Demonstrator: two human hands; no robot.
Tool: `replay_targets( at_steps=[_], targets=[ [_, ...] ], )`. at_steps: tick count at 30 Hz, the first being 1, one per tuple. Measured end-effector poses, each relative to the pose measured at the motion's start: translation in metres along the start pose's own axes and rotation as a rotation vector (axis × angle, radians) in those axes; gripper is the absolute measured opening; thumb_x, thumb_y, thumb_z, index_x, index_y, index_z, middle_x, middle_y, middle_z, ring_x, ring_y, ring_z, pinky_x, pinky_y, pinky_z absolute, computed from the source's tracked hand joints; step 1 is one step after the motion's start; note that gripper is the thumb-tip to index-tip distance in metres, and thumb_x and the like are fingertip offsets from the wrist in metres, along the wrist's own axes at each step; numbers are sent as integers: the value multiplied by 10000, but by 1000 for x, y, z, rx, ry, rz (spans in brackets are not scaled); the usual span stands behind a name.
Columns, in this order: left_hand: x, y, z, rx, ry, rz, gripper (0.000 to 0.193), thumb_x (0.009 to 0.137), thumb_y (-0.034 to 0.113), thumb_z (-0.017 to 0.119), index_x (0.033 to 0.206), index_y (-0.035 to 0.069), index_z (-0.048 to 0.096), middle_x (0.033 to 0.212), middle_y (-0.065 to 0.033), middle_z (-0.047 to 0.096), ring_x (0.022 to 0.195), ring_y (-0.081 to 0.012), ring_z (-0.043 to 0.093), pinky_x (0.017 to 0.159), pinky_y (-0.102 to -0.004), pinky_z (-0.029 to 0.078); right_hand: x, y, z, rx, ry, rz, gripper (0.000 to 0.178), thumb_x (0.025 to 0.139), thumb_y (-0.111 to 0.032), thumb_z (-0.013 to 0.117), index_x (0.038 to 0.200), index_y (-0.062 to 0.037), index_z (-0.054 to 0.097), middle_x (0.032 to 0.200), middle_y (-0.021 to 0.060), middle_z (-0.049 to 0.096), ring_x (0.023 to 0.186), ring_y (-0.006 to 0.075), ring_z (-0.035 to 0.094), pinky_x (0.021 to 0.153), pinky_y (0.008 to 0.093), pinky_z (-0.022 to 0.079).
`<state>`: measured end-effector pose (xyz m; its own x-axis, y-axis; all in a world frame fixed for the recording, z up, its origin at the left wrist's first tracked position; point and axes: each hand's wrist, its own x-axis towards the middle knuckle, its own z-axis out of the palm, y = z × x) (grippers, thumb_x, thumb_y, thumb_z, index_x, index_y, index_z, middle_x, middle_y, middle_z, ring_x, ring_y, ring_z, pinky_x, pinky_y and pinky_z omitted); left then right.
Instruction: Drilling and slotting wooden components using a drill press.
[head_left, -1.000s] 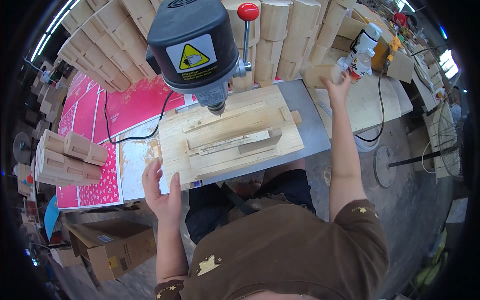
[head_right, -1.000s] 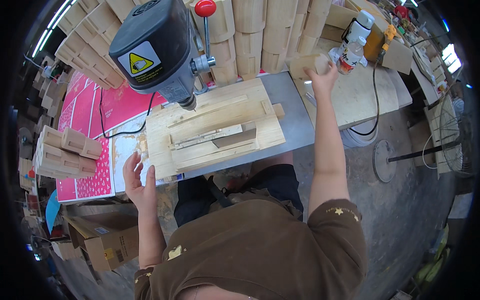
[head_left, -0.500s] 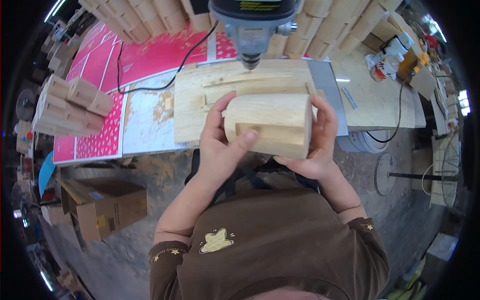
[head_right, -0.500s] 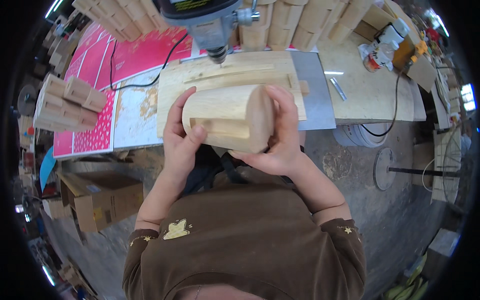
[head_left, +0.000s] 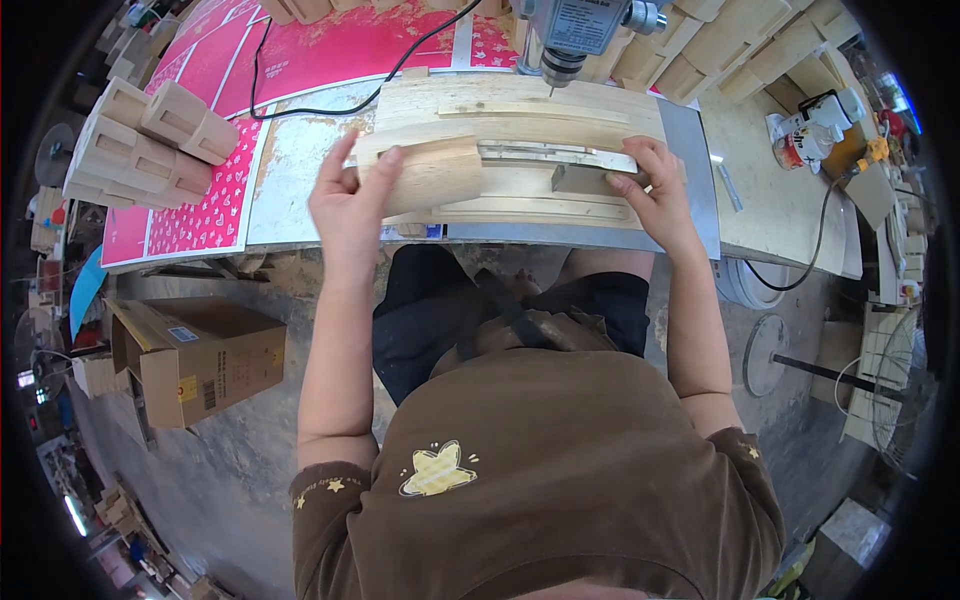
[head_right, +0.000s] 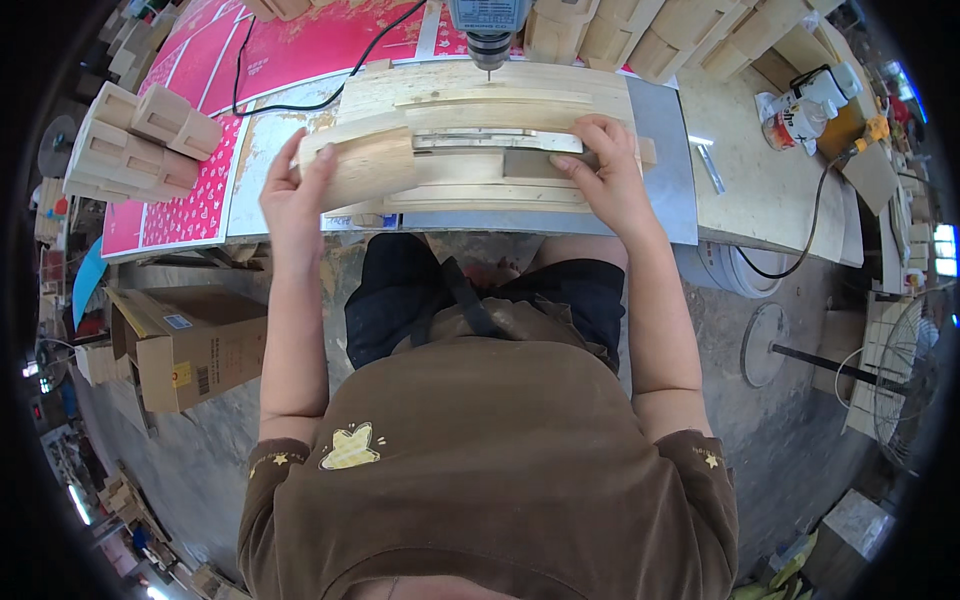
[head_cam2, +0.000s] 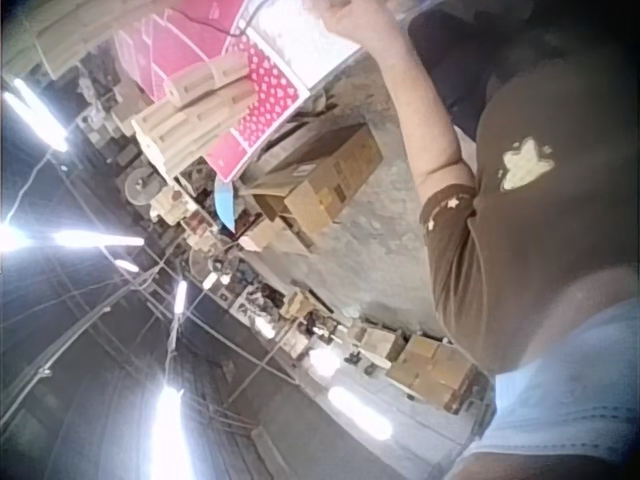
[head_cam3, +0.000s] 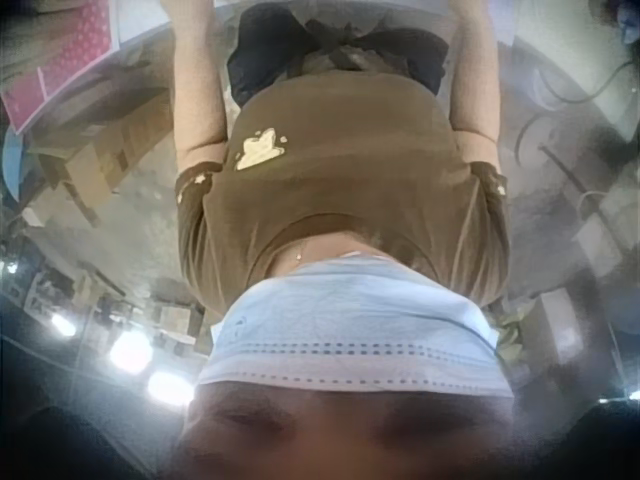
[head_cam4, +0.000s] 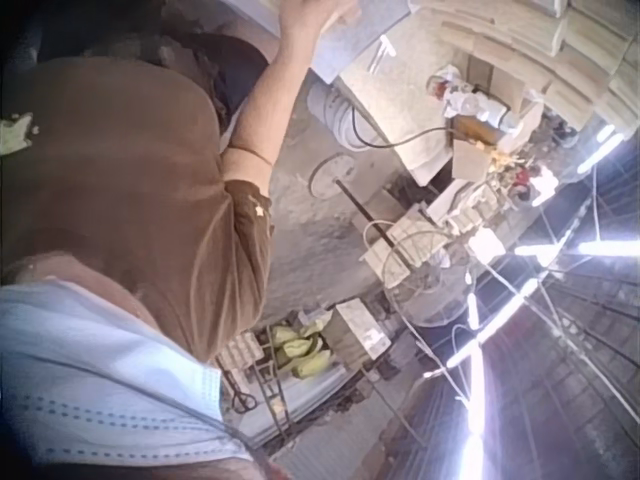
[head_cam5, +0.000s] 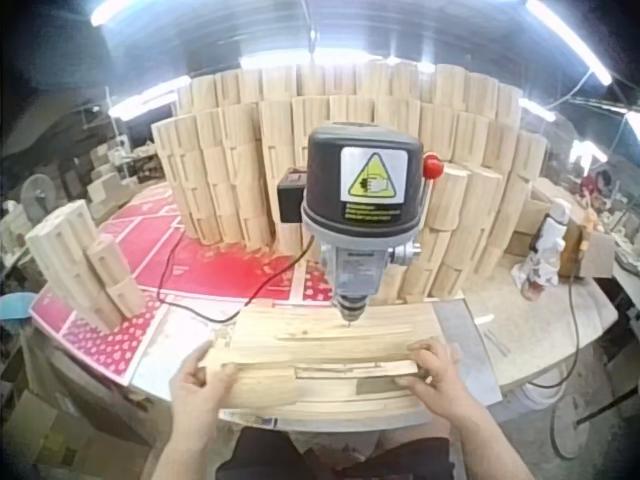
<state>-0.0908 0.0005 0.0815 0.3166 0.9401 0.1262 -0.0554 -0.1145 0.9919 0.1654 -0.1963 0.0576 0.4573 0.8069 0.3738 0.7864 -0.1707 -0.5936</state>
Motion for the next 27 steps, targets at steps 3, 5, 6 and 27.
replay_targets(
  at_steps=[3, 5, 6, 27],
  targets=[
    [3, -10, 10, -107, 30, -58, 581, 765, 176, 744, 1215, -87, 489, 629, 36, 520, 560, -3, 430, 506, -160, 307, 7, 9, -2, 204, -37, 41, 266, 763, -83, 687, 1006, -50, 585, 1066, 79, 518, 1039, 234, 456, 895, 317, 371],
    [5, -18, 6, -24, -65, -65, 590, 770, 184, 740, 1223, -89, 479, 630, 33, 527, 555, -6, 434, 502, -165, 313, 11, 11, -7, 297, -103, 93, 221, 783, -71, 669, 985, -43, 583, 1025, 66, 515, 994, 203, 479, 887, 283, 368],
    [6, -21, 5, -23, -67, -68, 590, 770, 184, 740, 1223, -89, 479, 630, 33, 527, 555, -6, 434, 502, -165, 313, 11, 11, -8, 297, -103, 97, 221, 783, -71, 669, 985, -43, 583, 1025, 66, 515, 994, 203, 479, 887, 283, 368],
    [-11, -54, 54, 460, -370, 370, 793, 563, 95, 827, 1251, -1, 445, 993, -115, 554, 895, -260, 560, 823, -357, 476, 27, 23, 6, -16, 58, -15, 397, 676, -130, 758, 1019, -43, 579, 989, 98, 568, 981, 293, 503, 846, 353, 409]
  ],
)
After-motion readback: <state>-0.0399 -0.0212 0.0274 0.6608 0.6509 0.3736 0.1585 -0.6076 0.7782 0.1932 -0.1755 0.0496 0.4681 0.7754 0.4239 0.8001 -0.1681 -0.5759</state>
